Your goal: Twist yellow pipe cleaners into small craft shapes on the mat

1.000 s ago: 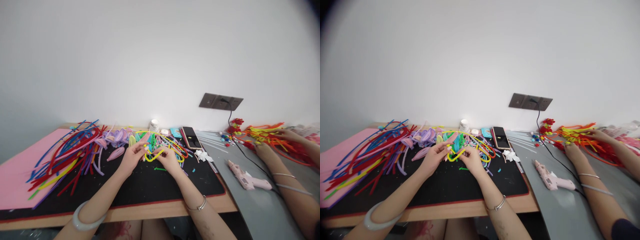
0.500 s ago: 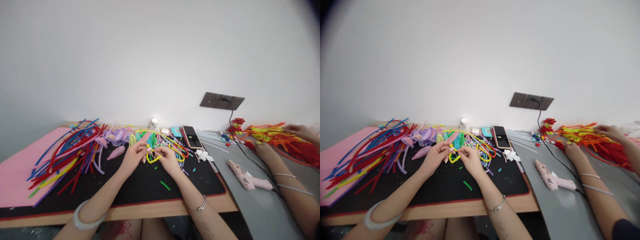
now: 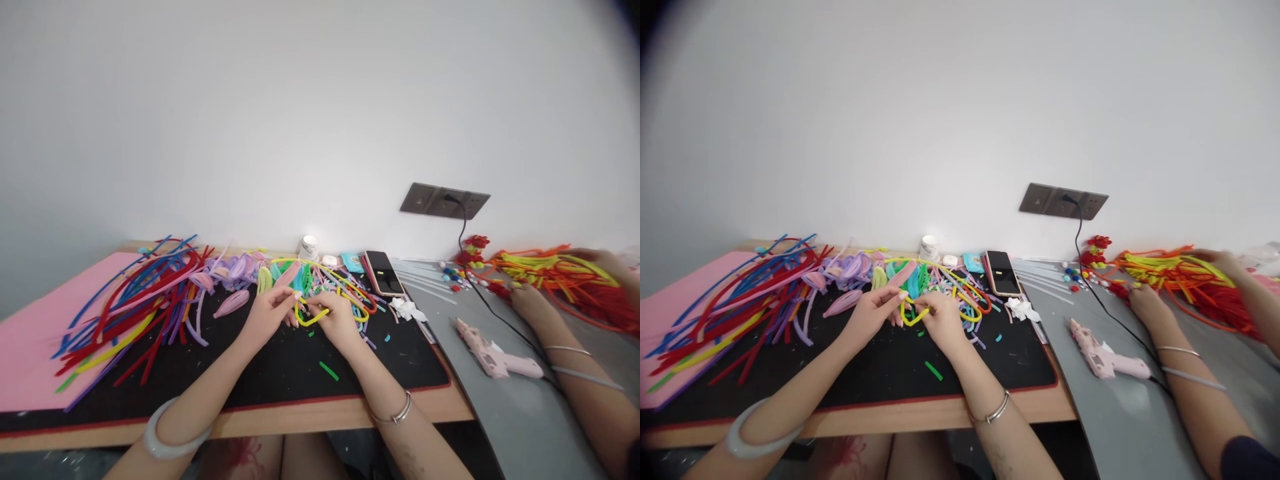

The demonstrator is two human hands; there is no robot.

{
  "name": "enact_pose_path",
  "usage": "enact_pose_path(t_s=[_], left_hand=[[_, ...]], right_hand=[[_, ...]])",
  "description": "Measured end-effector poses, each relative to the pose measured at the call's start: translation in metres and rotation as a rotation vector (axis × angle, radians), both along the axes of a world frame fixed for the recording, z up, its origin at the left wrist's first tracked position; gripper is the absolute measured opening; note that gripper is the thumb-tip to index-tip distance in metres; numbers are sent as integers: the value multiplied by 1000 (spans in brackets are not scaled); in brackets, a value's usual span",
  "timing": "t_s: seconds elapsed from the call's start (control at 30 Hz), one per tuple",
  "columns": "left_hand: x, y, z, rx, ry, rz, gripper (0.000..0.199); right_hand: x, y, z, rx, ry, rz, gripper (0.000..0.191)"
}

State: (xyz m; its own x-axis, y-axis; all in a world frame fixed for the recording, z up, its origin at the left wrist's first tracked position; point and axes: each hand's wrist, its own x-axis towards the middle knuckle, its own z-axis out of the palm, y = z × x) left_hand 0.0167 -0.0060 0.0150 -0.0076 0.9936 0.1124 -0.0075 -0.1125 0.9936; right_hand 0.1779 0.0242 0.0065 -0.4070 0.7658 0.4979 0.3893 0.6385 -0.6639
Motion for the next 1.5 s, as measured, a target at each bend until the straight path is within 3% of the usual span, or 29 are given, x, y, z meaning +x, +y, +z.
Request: enact_pose_path(t_s=[0.23,0.43,0.8,1.07,1.2,1.33,1.5], left_hand=[[-1,1,-1,-15,-40,46,25],[-3,3,-7,-51,-247,89,25],[1,1,-5,-79,-313,-16,23],[0,2,-6,52,-73,-89,23],[0,0,-2,111,8,-124,24],[0,-1,-1,136,30,-183,22],[-1,-1,-4,289,172,-210,18]], right_hand=[[-1,-4,3,12,20,-46,20],[-5,-8,7,90,16,108,38],[-8,-9,2,143,63,19,17],[-4,-8,-2,-66,89,-89,11],[-4,-9,3,-100,85,-153,20],[-4,-9,7,-234,239,-60,26],[-4,-6,4,-579,494,94,30]])
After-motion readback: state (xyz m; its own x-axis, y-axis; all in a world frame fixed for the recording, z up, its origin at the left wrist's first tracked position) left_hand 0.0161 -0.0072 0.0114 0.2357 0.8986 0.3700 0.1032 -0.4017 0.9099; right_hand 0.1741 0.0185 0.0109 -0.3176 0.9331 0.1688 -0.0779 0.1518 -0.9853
